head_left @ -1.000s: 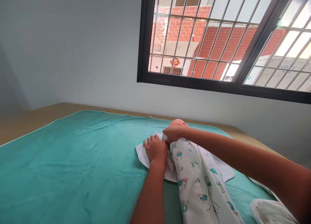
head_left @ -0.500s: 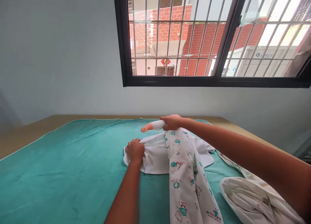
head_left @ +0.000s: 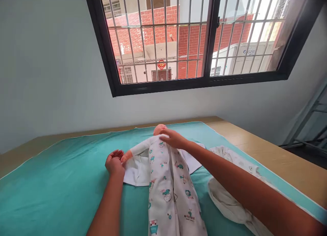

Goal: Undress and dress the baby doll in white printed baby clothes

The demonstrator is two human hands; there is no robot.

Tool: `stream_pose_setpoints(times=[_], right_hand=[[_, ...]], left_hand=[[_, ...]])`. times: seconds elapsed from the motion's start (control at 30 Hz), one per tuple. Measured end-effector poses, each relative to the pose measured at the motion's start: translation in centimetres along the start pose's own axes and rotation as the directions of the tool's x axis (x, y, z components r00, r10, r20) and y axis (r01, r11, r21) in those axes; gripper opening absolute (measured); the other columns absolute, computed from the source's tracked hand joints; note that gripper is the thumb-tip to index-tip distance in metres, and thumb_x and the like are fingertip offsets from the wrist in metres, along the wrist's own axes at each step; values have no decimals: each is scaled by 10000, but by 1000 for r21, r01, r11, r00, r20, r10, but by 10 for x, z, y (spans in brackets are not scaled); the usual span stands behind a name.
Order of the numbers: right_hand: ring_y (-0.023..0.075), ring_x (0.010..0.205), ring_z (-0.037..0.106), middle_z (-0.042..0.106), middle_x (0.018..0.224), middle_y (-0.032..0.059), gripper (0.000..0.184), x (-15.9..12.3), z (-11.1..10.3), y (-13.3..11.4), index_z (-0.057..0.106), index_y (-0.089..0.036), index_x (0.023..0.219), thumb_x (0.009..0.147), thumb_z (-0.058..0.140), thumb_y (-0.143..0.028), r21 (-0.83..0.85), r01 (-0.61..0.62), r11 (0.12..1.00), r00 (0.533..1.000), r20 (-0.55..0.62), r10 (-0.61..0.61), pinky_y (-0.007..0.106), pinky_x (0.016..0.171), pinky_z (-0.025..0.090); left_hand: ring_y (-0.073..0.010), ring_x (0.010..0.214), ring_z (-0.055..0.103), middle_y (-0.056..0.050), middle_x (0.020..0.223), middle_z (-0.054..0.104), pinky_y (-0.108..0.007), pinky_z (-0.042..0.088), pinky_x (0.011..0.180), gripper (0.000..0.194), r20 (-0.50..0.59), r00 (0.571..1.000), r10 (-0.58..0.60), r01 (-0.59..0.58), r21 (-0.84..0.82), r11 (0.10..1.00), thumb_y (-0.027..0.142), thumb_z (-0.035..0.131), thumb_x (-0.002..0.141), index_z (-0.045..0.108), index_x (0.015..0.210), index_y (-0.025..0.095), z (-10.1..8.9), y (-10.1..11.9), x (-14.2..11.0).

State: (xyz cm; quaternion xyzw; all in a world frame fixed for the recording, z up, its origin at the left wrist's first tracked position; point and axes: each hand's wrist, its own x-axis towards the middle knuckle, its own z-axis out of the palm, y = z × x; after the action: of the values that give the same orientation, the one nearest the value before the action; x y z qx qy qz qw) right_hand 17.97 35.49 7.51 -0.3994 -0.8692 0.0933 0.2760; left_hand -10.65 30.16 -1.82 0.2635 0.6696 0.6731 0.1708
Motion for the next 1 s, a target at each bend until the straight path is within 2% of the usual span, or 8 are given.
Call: stream_pose_setpoints(times=[0.07, 0.13, 0.23, 0.33, 0.4, 0.5, 0.73, 1.0], right_hand=[[156, 1027, 585, 657, 1131, 23, 280, -30, -22, 40, 625, -228, 1079, 943, 420, -363, -22, -231, 973, 970, -88, 228, 244, 857, 421], [175, 978, 597, 670, 1087, 60, 298, -60, -41, 79, 631, -203, 1054, 949, 384, -332, -112, -485, 867, 873, -126, 471, 258, 814, 417], [253, 888, 615, 683, 954, 152, 385, -96, -54, 122, 663, -135, 925, 937, 386, -401, -176, -646, 742, 762, -105, 639, 316, 725, 409], [286, 867, 624, 690, 910, 164, 460, -111, -51, 142, 678, -145, 803, 875, 468, -547, -215, -672, 708, 725, 1, 689, 319, 678, 395], [290, 872, 628, 693, 916, 163, 489, -110, -46, 145, 683, -148, 788, 838, 499, -599, -231, -659, 716, 724, 62, 687, 314, 669, 390], [255, 849, 634, 699, 921, 137, 450, -107, -40, 145, 685, -155, 843, 854, 493, -563, -232, -634, 738, 736, 111, 667, 293, 653, 380], [205, 879, 615, 690, 993, 74, 313, -110, -33, 144, 641, -205, 935, 935, 396, -400, -173, -638, 751, 762, 6, 648, 263, 616, 349], [227, 927, 628, 685, 1036, 92, 316, -113, -34, 152, 617, -223, 964, 960, 350, -391, -138, -713, 687, 701, -106, 706, 274, 626, 361]], left_hand=[[-178, 788, 686, -67, 851, 674, -333, 571, 698, 412, -27, 999, 21, -20, 17, 1000, 67, 348, 592, 549, 936, 169, -6, 7, -2], [-205, 861, 670, -63, 883, 674, -386, 553, 792, 303, -54, 996, 76, -73, 61, 995, 97, 379, 643, 569, 862, 187, -7, 21, -10], [-218, 979, 628, -47, 966, 684, -382, 484, 934, 209, 55, 952, 300, -306, 180, 935, 175, 432, 725, 612, 824, 212, 11, 57, -38], [-191, 1018, 612, -49, 1059, 686, -310, 468, 929, 305, 508, 721, 472, -673, 347, 654, 211, 377, 809, 643, 958, 209, 57, 98, -85], [-204, 1069, 593, -51, 1191, 647, -319, 472, 892, 361, 819, 504, 274, -848, 409, 336, 257, 354, 858, 638, 1078, 230, 95, 119, -115], [-268, 1046, 602, -92, 1140, 666, -367, 467, 862, 254, 927, 371, 58, -918, 356, 178, 273, 531, 766, 703, 944, 217, 141, 133, -145], [-366, 1156, 519, -167, 1220, 618, -546, 381, 953, 398, 902, 407, -144, -911, 412, 5, 378, 714, 636, 701, 1001, 220, 183, 127, -156], [-368, 1190, 494, -190, 1243, 593, -574, 371, 936, 420, 866, 495, -72, -869, 493, -45, 262, 634, 732, 638, 1147, 200, 182, 129, -163]])
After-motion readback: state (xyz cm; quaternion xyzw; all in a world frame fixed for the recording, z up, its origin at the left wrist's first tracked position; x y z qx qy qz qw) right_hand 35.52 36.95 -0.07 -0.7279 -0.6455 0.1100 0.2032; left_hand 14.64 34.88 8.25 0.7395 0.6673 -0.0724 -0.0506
